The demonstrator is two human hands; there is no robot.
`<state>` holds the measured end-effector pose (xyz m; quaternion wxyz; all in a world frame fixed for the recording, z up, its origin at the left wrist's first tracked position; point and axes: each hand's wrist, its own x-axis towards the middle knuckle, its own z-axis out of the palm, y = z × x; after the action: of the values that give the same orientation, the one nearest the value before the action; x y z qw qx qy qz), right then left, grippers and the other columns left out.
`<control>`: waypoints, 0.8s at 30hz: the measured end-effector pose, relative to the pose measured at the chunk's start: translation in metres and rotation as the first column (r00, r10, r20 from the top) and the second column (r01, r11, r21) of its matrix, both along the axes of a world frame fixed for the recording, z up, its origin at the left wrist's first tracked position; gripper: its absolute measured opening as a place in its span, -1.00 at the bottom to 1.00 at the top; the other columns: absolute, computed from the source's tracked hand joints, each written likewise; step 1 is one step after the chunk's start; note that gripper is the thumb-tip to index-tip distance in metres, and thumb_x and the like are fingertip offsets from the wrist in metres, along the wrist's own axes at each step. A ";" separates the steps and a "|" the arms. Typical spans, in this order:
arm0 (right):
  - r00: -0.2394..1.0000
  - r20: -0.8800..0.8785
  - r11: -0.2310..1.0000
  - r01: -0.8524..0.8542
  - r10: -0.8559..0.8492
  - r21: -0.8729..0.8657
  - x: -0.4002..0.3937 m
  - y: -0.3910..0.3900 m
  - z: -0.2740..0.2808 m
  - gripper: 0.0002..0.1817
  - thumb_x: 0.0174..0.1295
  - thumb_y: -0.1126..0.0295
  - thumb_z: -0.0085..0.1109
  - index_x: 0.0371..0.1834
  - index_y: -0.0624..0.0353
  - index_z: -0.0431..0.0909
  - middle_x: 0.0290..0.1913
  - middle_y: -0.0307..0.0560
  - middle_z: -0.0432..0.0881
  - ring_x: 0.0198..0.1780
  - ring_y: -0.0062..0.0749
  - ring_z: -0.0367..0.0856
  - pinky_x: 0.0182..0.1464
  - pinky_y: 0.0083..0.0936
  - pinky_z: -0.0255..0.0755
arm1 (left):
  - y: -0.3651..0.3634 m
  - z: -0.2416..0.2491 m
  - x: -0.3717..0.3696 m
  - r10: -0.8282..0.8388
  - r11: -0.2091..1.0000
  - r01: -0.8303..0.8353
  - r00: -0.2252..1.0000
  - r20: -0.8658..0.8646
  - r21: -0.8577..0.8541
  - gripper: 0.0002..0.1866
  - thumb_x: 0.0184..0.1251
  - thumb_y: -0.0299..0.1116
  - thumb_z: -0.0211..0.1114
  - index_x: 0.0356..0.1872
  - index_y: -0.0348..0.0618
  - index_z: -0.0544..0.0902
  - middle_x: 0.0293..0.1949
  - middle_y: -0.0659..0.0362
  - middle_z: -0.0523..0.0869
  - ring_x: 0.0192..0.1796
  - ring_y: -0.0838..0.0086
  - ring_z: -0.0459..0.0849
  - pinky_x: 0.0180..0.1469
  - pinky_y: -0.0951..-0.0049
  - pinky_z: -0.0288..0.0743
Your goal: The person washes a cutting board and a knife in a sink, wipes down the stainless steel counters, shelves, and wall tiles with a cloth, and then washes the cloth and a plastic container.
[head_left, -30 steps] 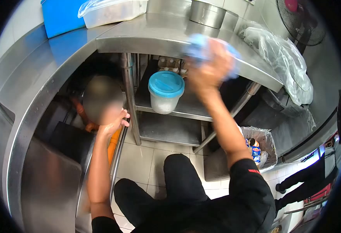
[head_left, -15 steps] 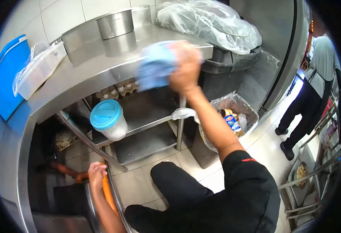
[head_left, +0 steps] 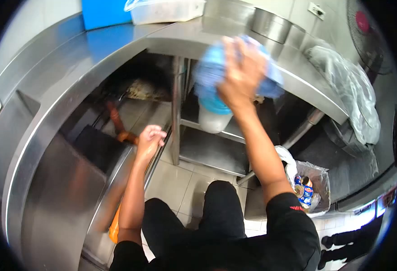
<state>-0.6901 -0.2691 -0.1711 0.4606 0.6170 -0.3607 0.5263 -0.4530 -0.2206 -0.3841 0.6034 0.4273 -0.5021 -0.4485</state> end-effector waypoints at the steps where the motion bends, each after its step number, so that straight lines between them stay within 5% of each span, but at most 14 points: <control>1: 0.986 -0.060 0.987 -0.160 0.159 -0.013 0.037 -0.020 0.001 -0.35 -0.21 0.58 -0.02 0.14 0.19 0.45 0.08 0.06 0.45 0.26 0.07 0.26 0.31 0.00 -0.02 | 0.001 0.004 -0.005 0.023 1.000 -0.023 1.000 -0.018 0.003 -0.81 0.19 -0.59 0.05 -0.15 -0.26 0.43 -0.33 0.09 0.65 -0.47 0.54 0.53 -0.38 0.57 0.41; 4: 0.828 -0.163 0.844 -0.524 0.536 0.114 0.131 -0.050 0.006 -0.41 -0.10 0.61 -0.01 0.15 0.37 0.31 0.09 0.26 0.32 0.21 0.27 0.22 0.24 0.08 0.07 | 0.003 -0.008 -0.003 -0.017 0.999 0.016 1.000 0.010 0.032 -0.77 0.16 -0.63 -0.01 -0.14 -0.28 0.41 -0.32 0.07 0.64 -0.50 0.54 0.52 -0.39 0.55 0.43; 5: 0.821 -0.144 0.832 -0.530 0.552 0.167 0.135 -0.043 0.006 -0.41 -0.10 0.61 -0.01 0.15 0.37 0.31 0.09 0.26 0.32 0.21 0.27 0.22 0.24 0.08 0.07 | 0.007 -0.014 -0.002 -0.029 0.999 0.029 0.999 0.026 0.018 -0.76 0.14 -0.64 -0.01 -0.14 -0.27 0.41 -0.31 0.07 0.64 -0.49 0.56 0.51 -0.40 0.56 0.42; 7: 0.878 -0.180 0.880 -0.464 0.443 -0.098 0.139 -0.034 0.002 -0.62 0.02 0.54 -0.03 -0.02 0.37 0.47 -0.02 0.13 0.49 0.14 -0.07 0.41 0.16 -0.15 0.28 | 0.016 -0.026 0.003 0.000 1.000 0.000 1.000 0.030 0.001 -0.74 0.13 -0.65 -0.03 -0.13 -0.26 0.42 -0.31 0.08 0.64 -0.49 0.57 0.51 -0.40 0.58 0.41; 10: 0.758 -0.228 0.791 -0.591 0.611 0.155 0.120 -0.047 -0.050 -0.49 -0.01 0.52 -0.03 0.10 0.43 0.38 0.18 0.17 0.35 0.27 0.00 0.27 0.27 -0.11 0.17 | 0.035 -0.031 0.011 0.096 0.988 -0.097 0.995 0.020 0.123 -0.73 0.13 -0.66 -0.04 -0.12 -0.25 0.43 -0.32 0.11 0.64 -0.47 0.59 0.50 -0.38 0.59 0.39; 11: 0.837 -0.333 0.872 -0.483 0.434 -0.079 0.123 -0.091 -0.083 -0.50 0.02 0.53 -0.05 0.12 0.40 0.36 0.25 0.19 0.26 0.30 0.06 0.21 0.29 -0.05 0.11 | 0.037 -0.036 0.012 0.096 0.986 -0.098 0.995 0.025 0.135 -0.73 0.13 -0.66 -0.04 -0.12 -0.25 0.43 -0.32 0.11 0.64 -0.47 0.59 0.50 -0.38 0.59 0.39; 13: 0.887 0.061 0.864 -0.460 0.458 0.206 0.118 -0.071 -0.109 -0.49 0.05 0.52 -0.05 0.17 0.33 0.35 0.25 0.19 0.26 0.31 0.13 0.18 0.31 -0.01 0.06 | 0.030 -0.037 0.019 0.137 0.987 -0.134 0.990 -0.036 0.085 -0.78 0.21 -0.64 -0.04 -0.12 -0.29 0.42 -0.29 0.09 0.65 -0.46 0.57 0.51 -0.31 0.57 0.41; 14: 0.899 0.136 0.883 -0.435 0.416 0.175 0.123 -0.074 -0.121 -0.50 0.07 0.53 -0.05 0.18 0.23 0.36 0.26 0.19 0.25 0.30 0.19 0.17 0.29 0.01 0.07 | 0.026 -0.036 0.022 0.166 0.985 -0.166 0.986 -0.013 0.050 -0.78 0.22 -0.63 -0.04 -0.12 -0.29 0.42 -0.29 0.09 0.65 -0.45 0.57 0.52 -0.31 0.58 0.40; 19: 0.894 0.222 0.867 -0.437 0.390 0.237 0.123 -0.071 -0.167 -0.54 0.06 0.53 -0.03 0.11 0.15 0.43 0.24 0.20 0.28 0.27 0.19 0.21 0.22 0.06 0.15 | -0.001 0.024 0.013 0.306 0.951 -0.297 0.944 0.122 -0.086 -0.76 0.33 -0.46 0.00 -0.01 -0.23 0.41 -0.20 0.16 0.65 -0.29 0.58 0.56 -0.30 0.61 0.38; 21: 0.912 0.129 0.844 -0.408 0.388 0.347 0.116 -0.061 -0.212 -0.53 0.02 0.58 -0.06 0.09 0.44 0.37 0.17 0.20 0.33 0.24 0.24 0.22 0.24 -0.04 0.16 | -0.026 0.043 0.006 0.324 0.936 -0.285 0.927 0.190 -0.204 -0.71 0.37 -0.37 -0.04 0.07 -0.20 0.38 -0.06 0.15 0.63 -0.11 0.54 0.57 -0.18 0.58 0.39; 24: 0.860 -0.099 0.713 -0.346 0.501 0.610 0.095 -0.060 -0.306 -0.62 0.04 0.55 -0.04 -0.02 0.32 0.49 0.18 0.00 0.38 0.28 -0.11 0.25 0.23 -0.11 0.20 | -0.064 0.061 -0.010 0.299 0.914 -0.199 0.919 0.257 -0.352 -0.64 0.41 -0.29 -0.07 0.14 -0.23 0.34 0.15 0.12 0.51 0.16 0.42 0.46 0.10 0.42 0.31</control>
<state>-0.5951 -0.3296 -0.4773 0.1620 0.8553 -0.2862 0.4005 -0.4629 -0.2848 -0.3233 0.6322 0.4494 -0.5958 -0.2081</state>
